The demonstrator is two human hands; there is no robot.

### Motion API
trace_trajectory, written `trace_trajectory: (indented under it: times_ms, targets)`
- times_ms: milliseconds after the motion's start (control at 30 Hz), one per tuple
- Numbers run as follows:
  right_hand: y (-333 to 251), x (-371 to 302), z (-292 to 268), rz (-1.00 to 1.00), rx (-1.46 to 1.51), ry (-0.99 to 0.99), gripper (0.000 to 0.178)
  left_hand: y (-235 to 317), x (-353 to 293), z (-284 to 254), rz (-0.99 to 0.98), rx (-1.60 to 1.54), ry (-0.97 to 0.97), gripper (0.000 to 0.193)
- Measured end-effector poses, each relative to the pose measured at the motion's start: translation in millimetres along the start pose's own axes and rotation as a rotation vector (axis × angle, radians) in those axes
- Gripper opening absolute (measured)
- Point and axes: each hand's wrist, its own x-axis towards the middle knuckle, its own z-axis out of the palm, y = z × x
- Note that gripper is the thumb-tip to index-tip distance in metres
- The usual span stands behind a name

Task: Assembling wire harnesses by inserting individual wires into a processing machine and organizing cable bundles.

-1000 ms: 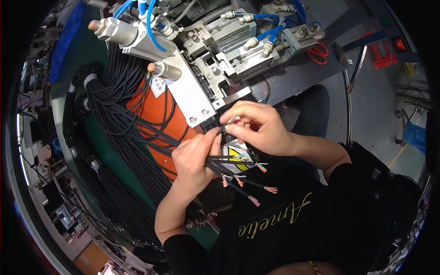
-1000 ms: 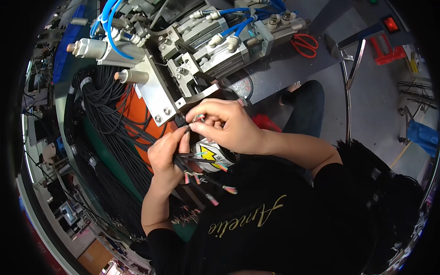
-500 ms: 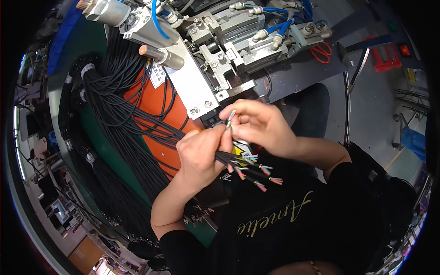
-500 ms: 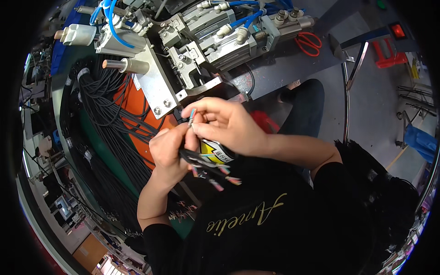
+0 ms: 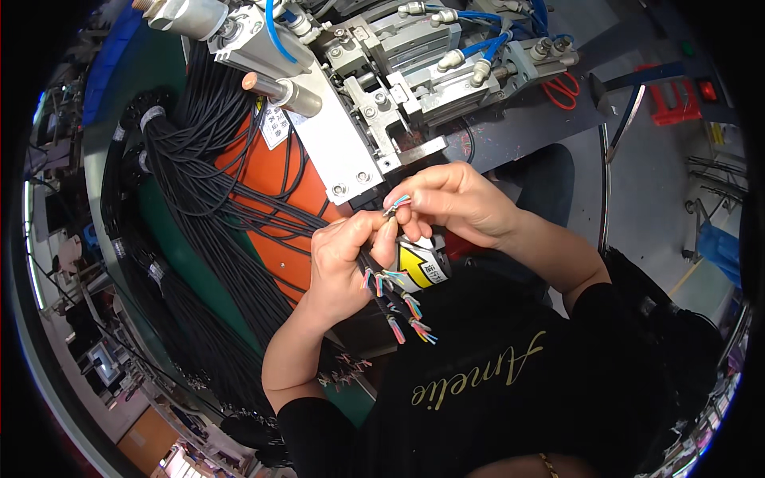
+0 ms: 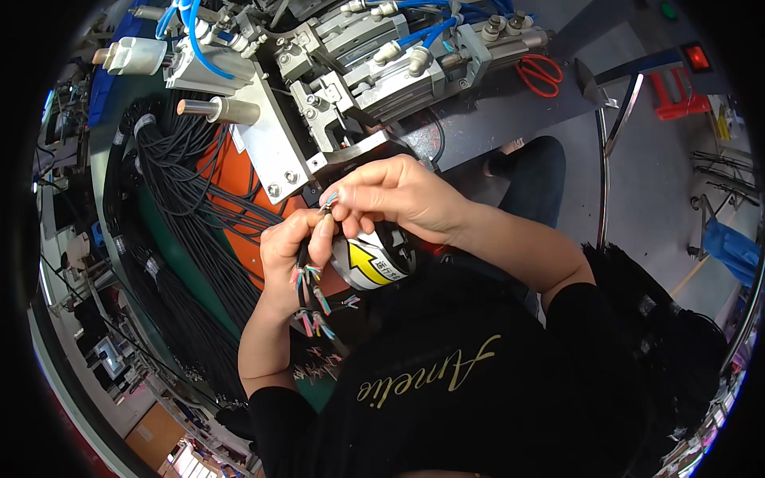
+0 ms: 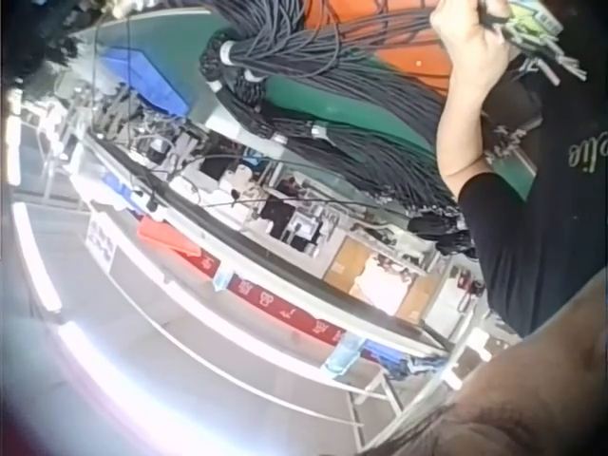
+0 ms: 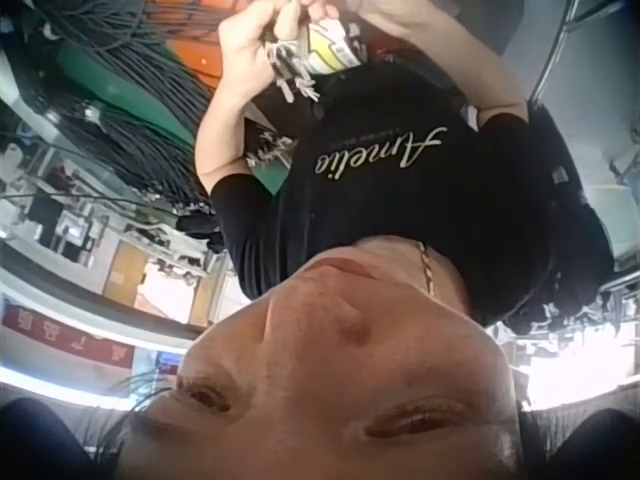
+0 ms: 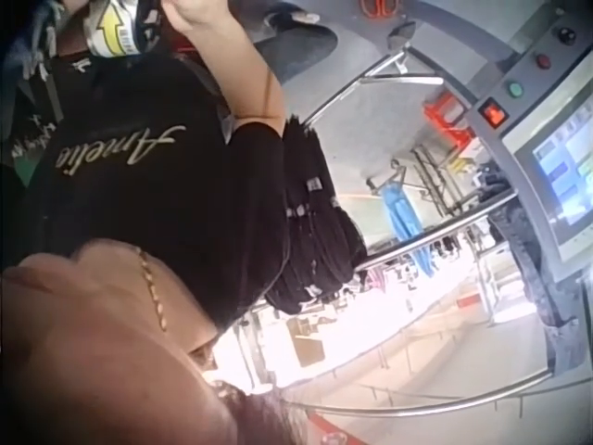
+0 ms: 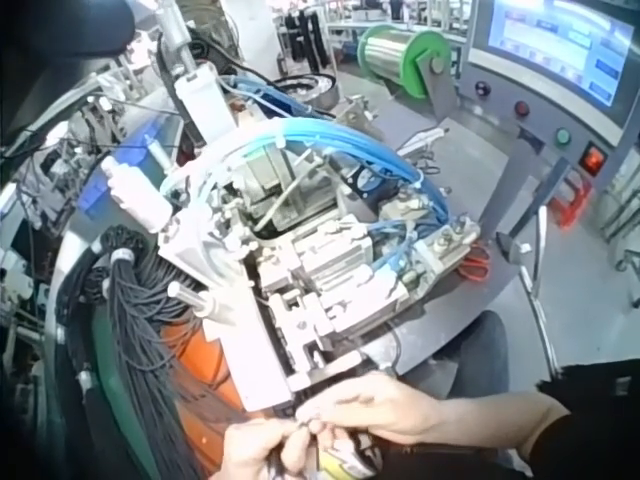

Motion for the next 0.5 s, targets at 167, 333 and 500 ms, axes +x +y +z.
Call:
trace_trajectory:
  times_ms: [167,333,500]
  targets:
    - [-2,1,1,0.024,0.033,-0.047,0.025,2,2,-5,-0.09,-0.106,-0.05,0.007]
    - [-2,3,1,-0.024,-0.151,-0.041,0.025,2,5,-13,-0.191,-0.26,-0.111,0.009]
    - [-4,5,-1,-0.012,-0.129,-0.046,0.023,1,6,-15,-0.249,-0.336,-0.152,0.01]
